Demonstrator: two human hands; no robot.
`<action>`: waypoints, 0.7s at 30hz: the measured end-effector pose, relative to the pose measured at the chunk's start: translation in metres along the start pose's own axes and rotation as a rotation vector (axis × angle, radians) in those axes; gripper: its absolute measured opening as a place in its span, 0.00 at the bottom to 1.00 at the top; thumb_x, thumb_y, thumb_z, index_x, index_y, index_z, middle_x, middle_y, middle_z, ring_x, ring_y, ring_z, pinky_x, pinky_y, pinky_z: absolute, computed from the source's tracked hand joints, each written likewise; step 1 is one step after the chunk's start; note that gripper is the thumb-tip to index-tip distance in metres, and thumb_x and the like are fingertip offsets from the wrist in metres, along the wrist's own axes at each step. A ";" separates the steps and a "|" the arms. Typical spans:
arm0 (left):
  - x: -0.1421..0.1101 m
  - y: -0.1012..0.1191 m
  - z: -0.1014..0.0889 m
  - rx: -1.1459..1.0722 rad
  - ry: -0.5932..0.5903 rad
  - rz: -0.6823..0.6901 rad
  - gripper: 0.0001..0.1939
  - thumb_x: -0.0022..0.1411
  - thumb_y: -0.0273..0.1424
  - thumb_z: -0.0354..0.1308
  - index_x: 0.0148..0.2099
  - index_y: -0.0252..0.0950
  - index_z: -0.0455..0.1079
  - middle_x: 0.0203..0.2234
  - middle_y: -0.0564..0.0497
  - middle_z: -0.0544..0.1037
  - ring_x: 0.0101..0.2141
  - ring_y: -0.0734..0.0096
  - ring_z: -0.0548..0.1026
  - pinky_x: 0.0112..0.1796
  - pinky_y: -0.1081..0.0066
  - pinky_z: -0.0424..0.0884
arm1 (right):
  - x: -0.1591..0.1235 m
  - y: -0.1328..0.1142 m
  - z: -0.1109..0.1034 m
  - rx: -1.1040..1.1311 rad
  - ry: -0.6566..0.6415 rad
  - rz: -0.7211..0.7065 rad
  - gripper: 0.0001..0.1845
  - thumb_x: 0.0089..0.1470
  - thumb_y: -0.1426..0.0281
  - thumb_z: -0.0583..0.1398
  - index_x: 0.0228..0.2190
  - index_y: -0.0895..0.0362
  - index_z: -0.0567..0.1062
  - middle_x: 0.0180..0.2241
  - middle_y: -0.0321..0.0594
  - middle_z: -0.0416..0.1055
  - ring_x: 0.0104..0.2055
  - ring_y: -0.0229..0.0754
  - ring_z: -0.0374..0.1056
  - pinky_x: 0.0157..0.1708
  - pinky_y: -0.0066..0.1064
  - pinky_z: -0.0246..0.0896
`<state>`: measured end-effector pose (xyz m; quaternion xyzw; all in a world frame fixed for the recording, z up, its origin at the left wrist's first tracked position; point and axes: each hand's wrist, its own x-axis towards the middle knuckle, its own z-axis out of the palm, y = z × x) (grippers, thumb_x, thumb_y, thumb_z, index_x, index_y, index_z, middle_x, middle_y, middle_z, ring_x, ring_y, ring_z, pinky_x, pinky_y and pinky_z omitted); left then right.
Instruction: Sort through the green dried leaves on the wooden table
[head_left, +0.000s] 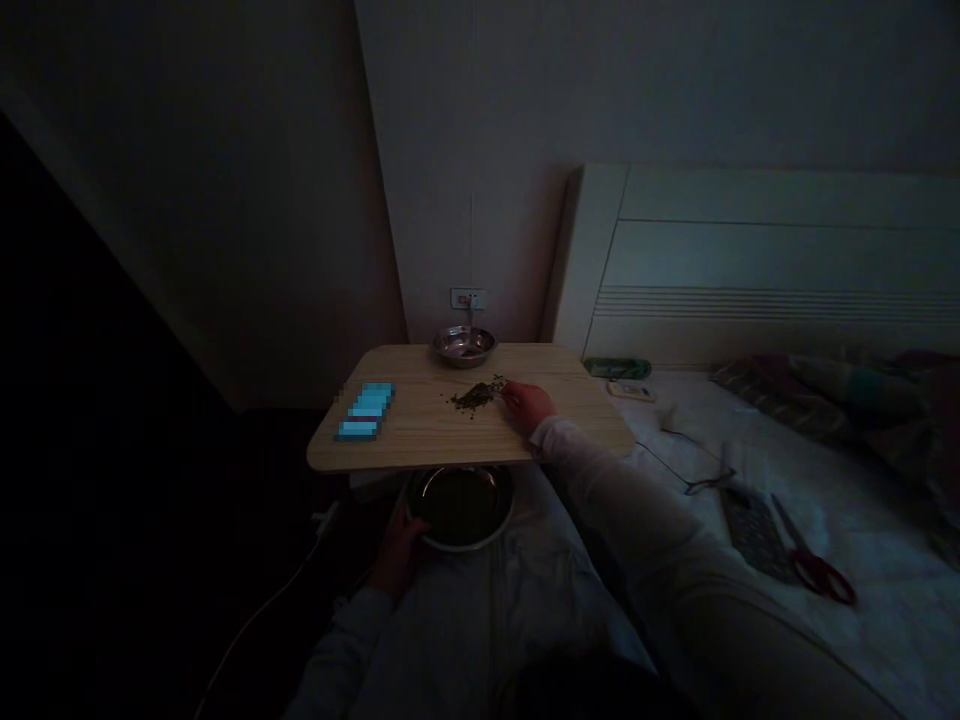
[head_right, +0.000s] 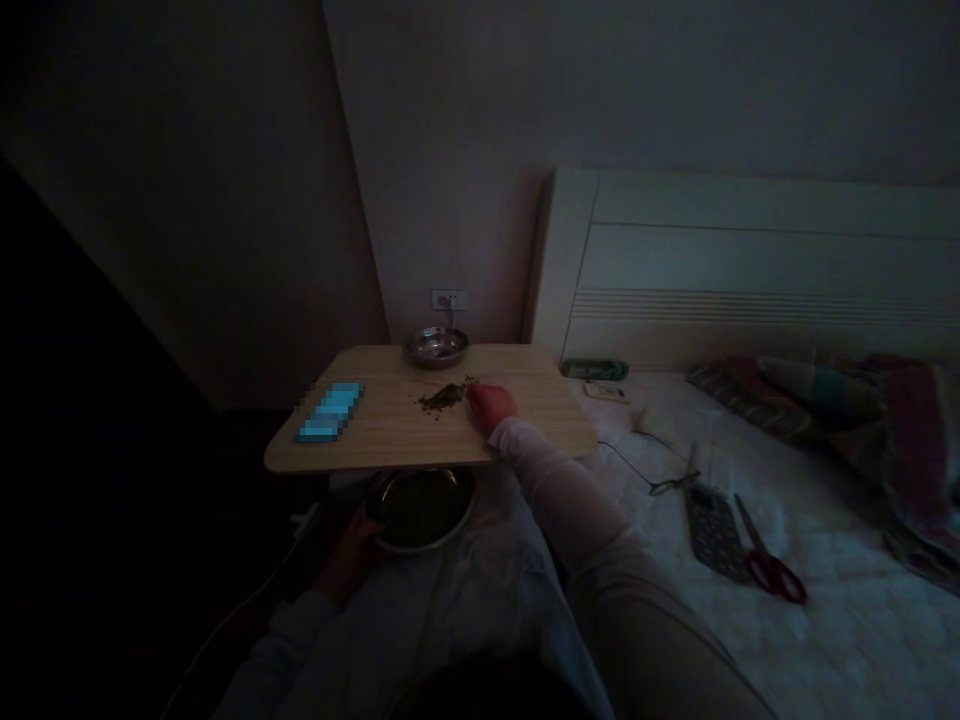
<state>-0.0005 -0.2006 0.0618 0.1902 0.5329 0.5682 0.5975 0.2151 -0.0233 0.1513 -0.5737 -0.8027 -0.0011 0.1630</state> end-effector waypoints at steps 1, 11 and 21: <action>0.001 -0.001 -0.001 -0.001 -0.004 0.005 0.34 0.45 0.22 0.59 0.58 0.37 0.66 0.50 0.43 0.77 0.47 0.54 0.76 0.39 0.63 0.76 | 0.002 -0.003 0.003 -0.010 0.001 0.006 0.13 0.64 0.69 0.52 0.41 0.57 0.76 0.42 0.46 0.77 0.41 0.45 0.72 0.41 0.31 0.61; 0.013 -0.014 -0.012 0.045 -0.016 0.052 0.32 0.46 0.23 0.60 0.56 0.40 0.68 0.50 0.44 0.76 0.49 0.54 0.75 0.36 0.66 0.77 | -0.005 -0.019 0.005 -0.119 -0.052 -0.099 0.16 0.64 0.71 0.49 0.43 0.59 0.75 0.42 0.49 0.77 0.43 0.48 0.72 0.43 0.35 0.60; 0.009 -0.010 -0.007 0.020 -0.012 0.041 0.32 0.45 0.22 0.59 0.56 0.37 0.67 0.47 0.43 0.78 0.47 0.55 0.76 0.35 0.66 0.78 | -0.027 -0.032 -0.003 -0.162 -0.109 -0.234 0.13 0.62 0.73 0.52 0.43 0.60 0.75 0.43 0.50 0.76 0.45 0.47 0.70 0.45 0.34 0.56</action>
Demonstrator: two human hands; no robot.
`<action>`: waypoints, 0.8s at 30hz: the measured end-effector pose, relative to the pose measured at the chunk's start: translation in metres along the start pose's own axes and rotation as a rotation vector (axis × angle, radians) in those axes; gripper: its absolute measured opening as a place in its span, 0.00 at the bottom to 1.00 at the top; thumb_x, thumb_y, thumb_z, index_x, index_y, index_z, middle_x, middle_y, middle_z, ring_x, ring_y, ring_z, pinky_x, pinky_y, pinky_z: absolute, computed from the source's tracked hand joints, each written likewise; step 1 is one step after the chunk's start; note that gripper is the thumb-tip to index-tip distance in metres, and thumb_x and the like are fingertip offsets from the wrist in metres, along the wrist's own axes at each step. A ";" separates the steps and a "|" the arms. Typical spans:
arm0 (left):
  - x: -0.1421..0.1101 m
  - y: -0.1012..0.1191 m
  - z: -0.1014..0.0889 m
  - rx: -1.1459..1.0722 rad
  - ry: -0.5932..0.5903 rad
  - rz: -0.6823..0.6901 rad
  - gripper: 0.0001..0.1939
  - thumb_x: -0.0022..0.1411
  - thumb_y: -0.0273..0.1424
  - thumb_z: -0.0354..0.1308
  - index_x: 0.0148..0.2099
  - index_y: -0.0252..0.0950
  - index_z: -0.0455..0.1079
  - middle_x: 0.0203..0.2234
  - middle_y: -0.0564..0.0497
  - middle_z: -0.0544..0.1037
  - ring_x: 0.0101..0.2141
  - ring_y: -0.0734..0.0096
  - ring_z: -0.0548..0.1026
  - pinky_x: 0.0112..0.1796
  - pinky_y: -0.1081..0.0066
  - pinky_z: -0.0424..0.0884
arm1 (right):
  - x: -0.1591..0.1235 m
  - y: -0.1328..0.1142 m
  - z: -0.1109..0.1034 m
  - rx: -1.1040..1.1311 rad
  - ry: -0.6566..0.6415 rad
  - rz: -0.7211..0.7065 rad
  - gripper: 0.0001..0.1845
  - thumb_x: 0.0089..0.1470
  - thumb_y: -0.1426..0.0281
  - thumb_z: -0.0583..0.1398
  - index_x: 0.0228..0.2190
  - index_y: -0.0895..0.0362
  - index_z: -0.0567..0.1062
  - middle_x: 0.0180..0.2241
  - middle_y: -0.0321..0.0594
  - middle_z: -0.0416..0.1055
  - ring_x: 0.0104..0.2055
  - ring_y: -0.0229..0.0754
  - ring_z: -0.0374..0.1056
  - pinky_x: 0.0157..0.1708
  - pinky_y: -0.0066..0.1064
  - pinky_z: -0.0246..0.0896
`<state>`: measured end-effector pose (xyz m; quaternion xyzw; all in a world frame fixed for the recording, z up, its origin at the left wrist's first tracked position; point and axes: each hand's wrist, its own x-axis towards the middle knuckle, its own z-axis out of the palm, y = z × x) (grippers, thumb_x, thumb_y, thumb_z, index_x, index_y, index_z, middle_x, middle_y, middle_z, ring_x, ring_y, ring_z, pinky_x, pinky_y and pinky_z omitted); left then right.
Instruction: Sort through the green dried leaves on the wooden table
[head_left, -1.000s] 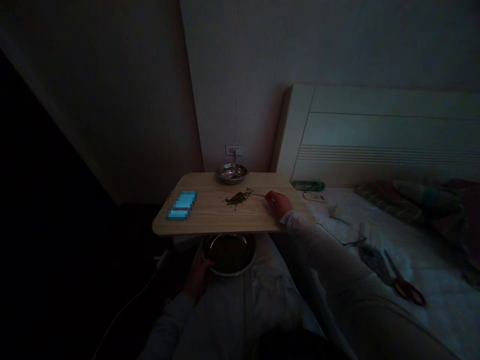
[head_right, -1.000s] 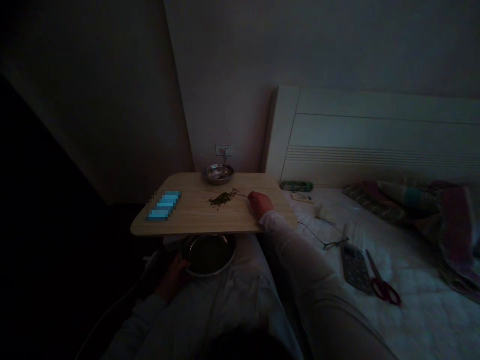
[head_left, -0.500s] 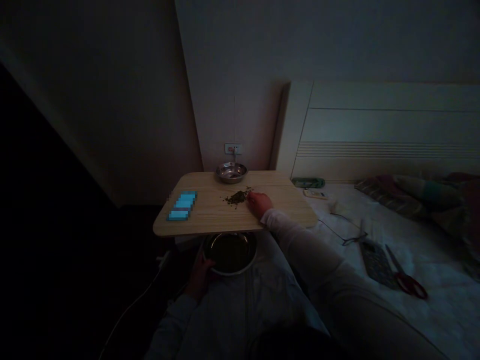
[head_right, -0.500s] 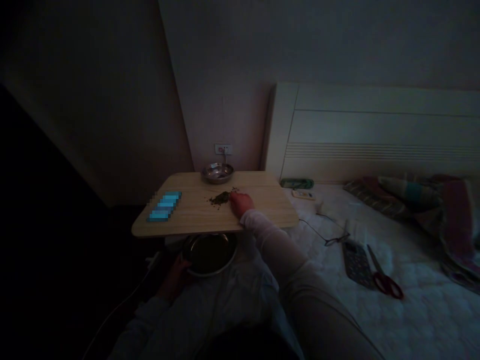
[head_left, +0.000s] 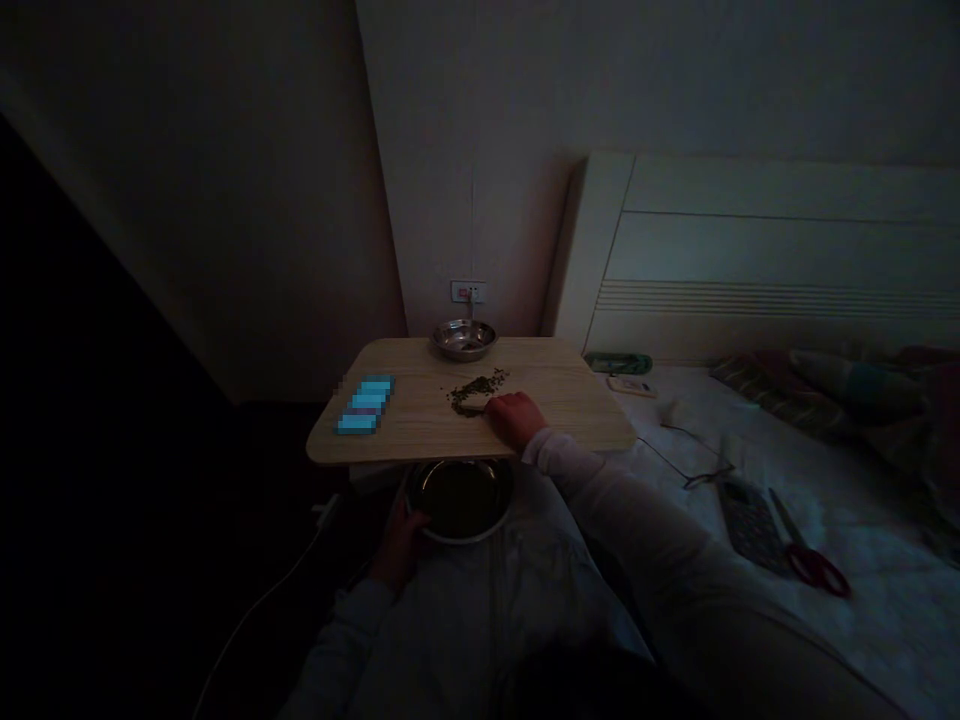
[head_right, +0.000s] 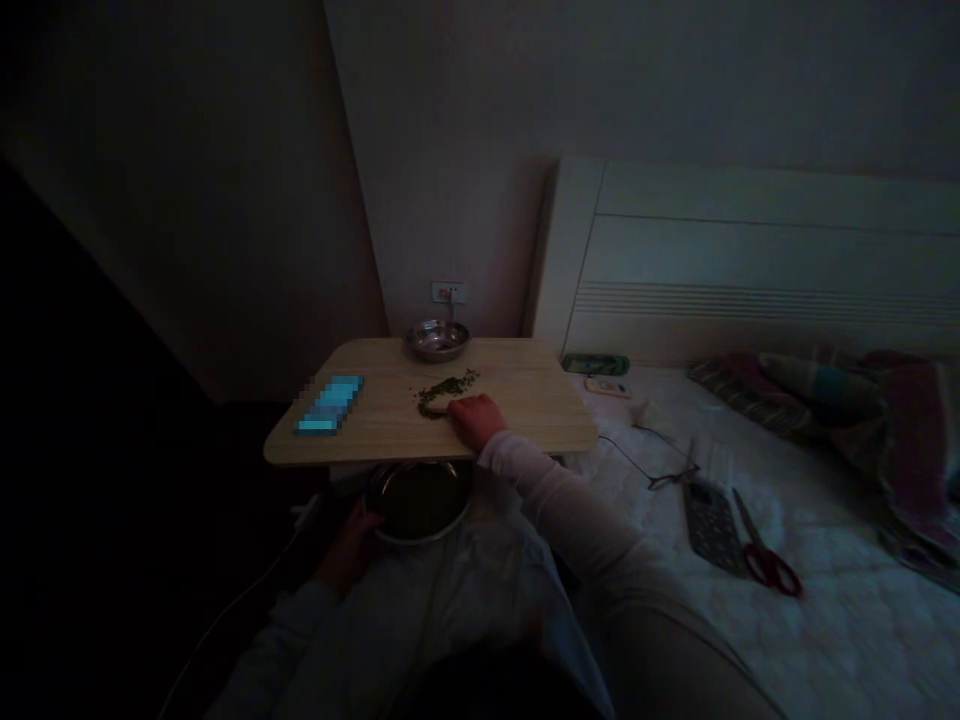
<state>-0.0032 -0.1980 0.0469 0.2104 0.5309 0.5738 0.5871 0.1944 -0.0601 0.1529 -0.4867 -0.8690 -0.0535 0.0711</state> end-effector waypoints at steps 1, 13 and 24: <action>0.000 0.000 0.000 0.003 -0.009 -0.004 0.32 0.45 0.22 0.59 0.56 0.37 0.67 0.47 0.43 0.78 0.46 0.55 0.77 0.35 0.65 0.78 | -0.002 -0.002 -0.001 0.000 -0.005 -0.014 0.13 0.62 0.73 0.52 0.43 0.60 0.75 0.43 0.50 0.76 0.46 0.46 0.70 0.45 0.34 0.55; -0.011 0.013 0.008 0.005 0.033 -0.045 0.31 0.44 0.21 0.59 0.54 0.37 0.67 0.44 0.44 0.78 0.45 0.55 0.77 0.34 0.66 0.77 | -0.004 0.017 0.001 0.363 0.182 0.114 0.08 0.61 0.71 0.55 0.38 0.57 0.74 0.39 0.44 0.77 0.41 0.42 0.72 0.42 0.31 0.60; -0.006 0.006 0.005 -0.011 0.017 -0.057 0.26 0.47 0.20 0.57 0.51 0.36 0.67 0.41 0.45 0.79 0.39 0.60 0.78 0.32 0.67 0.77 | -0.021 0.061 0.011 0.845 0.097 0.468 0.04 0.55 0.75 0.56 0.31 0.58 0.71 0.26 0.37 0.76 0.26 0.36 0.71 0.30 0.25 0.63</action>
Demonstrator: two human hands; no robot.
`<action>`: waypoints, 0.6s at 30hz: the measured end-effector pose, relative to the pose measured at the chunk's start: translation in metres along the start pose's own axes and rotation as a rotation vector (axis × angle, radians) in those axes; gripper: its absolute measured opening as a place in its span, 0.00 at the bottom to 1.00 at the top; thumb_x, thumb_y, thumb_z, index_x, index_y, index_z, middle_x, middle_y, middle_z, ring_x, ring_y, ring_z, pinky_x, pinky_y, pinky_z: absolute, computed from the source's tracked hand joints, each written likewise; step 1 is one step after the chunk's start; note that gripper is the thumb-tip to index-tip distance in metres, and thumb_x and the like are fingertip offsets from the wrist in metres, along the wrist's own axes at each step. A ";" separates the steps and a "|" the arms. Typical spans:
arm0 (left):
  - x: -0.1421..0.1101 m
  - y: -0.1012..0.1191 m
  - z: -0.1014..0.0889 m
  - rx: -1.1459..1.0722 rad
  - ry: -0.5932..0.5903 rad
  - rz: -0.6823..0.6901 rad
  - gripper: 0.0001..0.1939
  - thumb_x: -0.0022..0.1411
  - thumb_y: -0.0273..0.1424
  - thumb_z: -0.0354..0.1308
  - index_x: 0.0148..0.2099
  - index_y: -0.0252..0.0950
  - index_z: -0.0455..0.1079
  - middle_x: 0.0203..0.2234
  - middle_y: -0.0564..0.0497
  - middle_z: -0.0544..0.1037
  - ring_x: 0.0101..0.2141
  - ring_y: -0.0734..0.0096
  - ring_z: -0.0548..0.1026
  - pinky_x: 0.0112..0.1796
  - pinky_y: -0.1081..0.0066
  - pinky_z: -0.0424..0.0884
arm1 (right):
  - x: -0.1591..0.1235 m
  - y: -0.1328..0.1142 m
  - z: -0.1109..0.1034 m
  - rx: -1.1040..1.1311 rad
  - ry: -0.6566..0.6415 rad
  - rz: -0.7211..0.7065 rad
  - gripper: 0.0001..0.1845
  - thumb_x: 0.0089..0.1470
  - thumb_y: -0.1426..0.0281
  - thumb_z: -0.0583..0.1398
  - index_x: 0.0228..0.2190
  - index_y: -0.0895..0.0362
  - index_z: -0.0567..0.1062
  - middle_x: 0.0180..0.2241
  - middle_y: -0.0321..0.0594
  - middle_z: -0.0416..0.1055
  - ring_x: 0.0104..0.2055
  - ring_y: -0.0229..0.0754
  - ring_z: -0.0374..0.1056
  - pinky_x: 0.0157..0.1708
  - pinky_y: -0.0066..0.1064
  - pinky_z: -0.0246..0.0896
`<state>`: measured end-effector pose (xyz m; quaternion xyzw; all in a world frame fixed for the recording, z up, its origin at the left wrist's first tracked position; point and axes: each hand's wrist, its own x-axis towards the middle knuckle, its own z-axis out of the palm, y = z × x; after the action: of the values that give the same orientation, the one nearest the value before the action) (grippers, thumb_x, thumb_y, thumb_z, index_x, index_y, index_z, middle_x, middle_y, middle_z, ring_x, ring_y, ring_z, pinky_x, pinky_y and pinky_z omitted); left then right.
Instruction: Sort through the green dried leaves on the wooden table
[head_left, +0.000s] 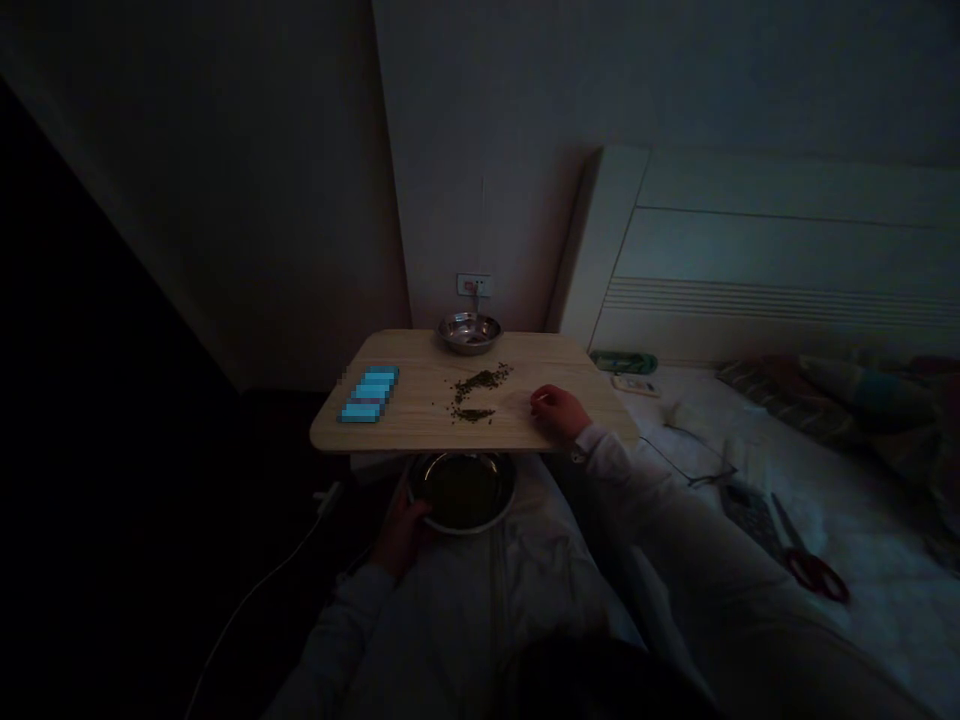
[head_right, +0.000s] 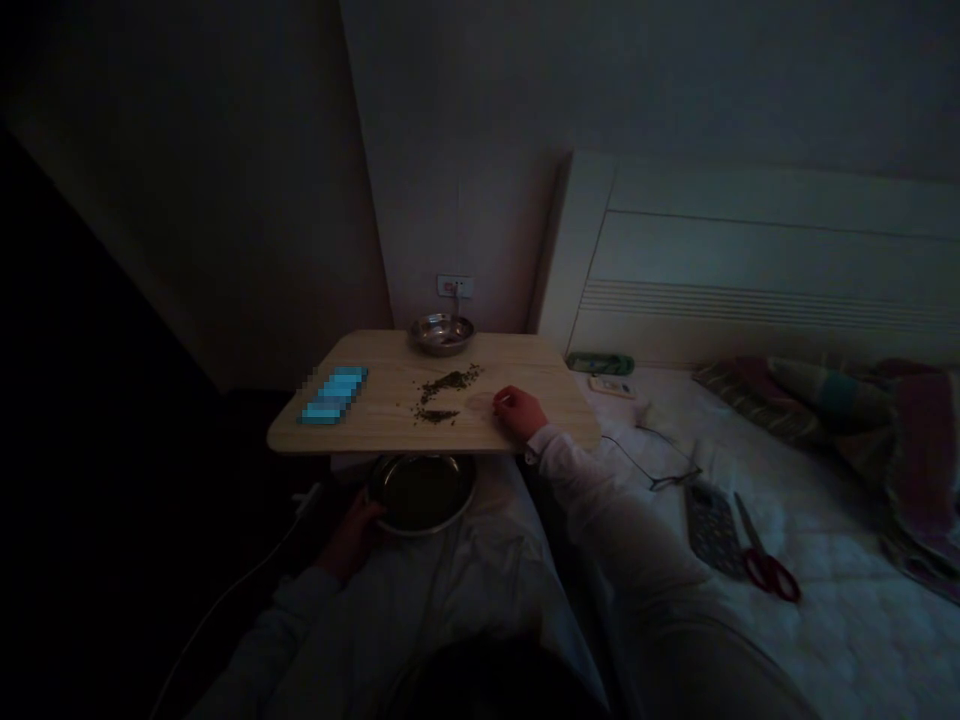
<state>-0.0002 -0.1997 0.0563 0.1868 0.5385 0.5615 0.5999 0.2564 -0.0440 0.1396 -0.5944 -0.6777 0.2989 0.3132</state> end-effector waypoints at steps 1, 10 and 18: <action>0.000 0.000 0.000 0.001 -0.002 0.000 0.26 0.47 0.20 0.57 0.50 0.36 0.67 0.40 0.45 0.79 0.39 0.60 0.78 0.32 0.67 0.77 | -0.004 0.000 0.000 -0.031 0.002 0.002 0.04 0.55 0.75 0.56 0.32 0.58 0.72 0.26 0.37 0.76 0.27 0.36 0.71 0.30 0.25 0.63; -0.005 0.006 0.003 -0.007 0.013 -0.006 0.33 0.45 0.20 0.58 0.56 0.39 0.67 0.45 0.45 0.79 0.42 0.58 0.78 0.33 0.68 0.77 | -0.013 -0.012 0.019 -0.121 -0.041 -0.093 0.05 0.55 0.74 0.58 0.34 0.58 0.74 0.27 0.36 0.77 0.27 0.35 0.71 0.28 0.23 0.61; -0.002 0.004 0.002 -0.013 0.023 0.002 0.25 0.46 0.20 0.58 0.49 0.37 0.69 0.44 0.45 0.78 0.43 0.58 0.78 0.33 0.68 0.77 | -0.021 -0.019 0.028 -0.085 -0.084 -0.093 0.06 0.56 0.73 0.57 0.35 0.59 0.75 0.28 0.38 0.76 0.28 0.35 0.70 0.29 0.24 0.62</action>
<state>-0.0001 -0.1996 0.0607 0.1772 0.5415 0.5675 0.5944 0.2252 -0.0681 0.1357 -0.5620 -0.7293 0.2795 0.2724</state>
